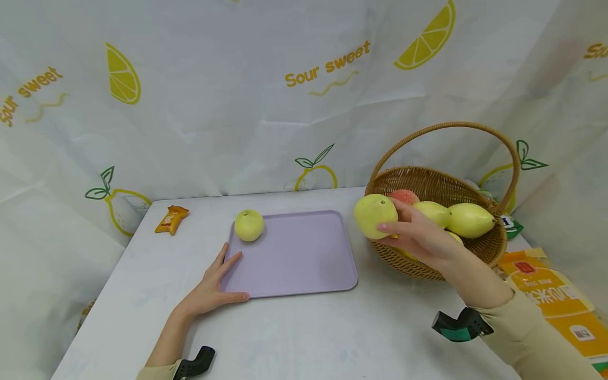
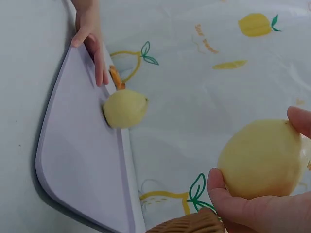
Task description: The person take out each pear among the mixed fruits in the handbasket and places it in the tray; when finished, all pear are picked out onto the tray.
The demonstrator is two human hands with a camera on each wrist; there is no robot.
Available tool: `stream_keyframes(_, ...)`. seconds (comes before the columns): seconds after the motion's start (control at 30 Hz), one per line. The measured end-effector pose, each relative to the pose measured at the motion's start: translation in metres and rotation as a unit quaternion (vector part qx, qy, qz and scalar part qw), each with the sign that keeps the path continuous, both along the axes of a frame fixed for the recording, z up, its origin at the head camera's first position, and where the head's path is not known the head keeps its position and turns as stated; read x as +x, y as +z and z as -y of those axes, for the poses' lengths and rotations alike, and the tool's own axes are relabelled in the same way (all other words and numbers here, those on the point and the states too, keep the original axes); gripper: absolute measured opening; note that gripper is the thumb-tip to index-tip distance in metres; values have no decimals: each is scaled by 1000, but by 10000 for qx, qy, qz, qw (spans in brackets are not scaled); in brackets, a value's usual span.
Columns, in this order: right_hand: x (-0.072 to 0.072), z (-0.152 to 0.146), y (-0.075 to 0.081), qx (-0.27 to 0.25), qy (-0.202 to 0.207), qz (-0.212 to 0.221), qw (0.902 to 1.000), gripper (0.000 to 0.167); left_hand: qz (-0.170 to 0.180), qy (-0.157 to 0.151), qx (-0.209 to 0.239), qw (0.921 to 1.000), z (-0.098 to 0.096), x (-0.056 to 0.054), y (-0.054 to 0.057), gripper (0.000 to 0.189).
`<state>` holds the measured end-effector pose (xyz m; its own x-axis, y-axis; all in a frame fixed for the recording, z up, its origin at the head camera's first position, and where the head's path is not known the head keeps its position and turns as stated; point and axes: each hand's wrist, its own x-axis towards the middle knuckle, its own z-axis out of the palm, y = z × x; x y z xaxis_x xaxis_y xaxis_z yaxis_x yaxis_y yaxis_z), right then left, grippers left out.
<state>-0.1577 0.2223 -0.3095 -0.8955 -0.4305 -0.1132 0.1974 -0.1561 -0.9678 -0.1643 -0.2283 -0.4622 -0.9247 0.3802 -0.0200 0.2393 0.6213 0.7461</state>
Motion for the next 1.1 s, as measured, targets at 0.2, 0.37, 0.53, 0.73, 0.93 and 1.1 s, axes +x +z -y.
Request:
stream_keyframes(0.2,-4,20,-3,-263,70,63,9996,65,53,5,-19,10000,0,0,-1,98)
stream_keyframes(0.37,-7,34,-9,-388,125,164,9990,63,66,1,19,10000,-1,0,0,99)
stream_keyframes(0.53,-11,46,-18,-540,133,428,9975,66,52,-22,21,10000,-1,0,-1,99)
stream_keyframes(0.73,-16,58,-34,-510,243,510,9971,61,-66,-22,43,10000,-1,-1,-1,100)
stream_keyframes(0.93,-21,70,-47,-545,159,798,9952,66,-134,-4,-5,9999,-1,-1,0,100)
stream_keyframes(1.1,-28,80,-58,-509,84,928,9943,58,-131,18,-20,9999,0,-1,1,100)
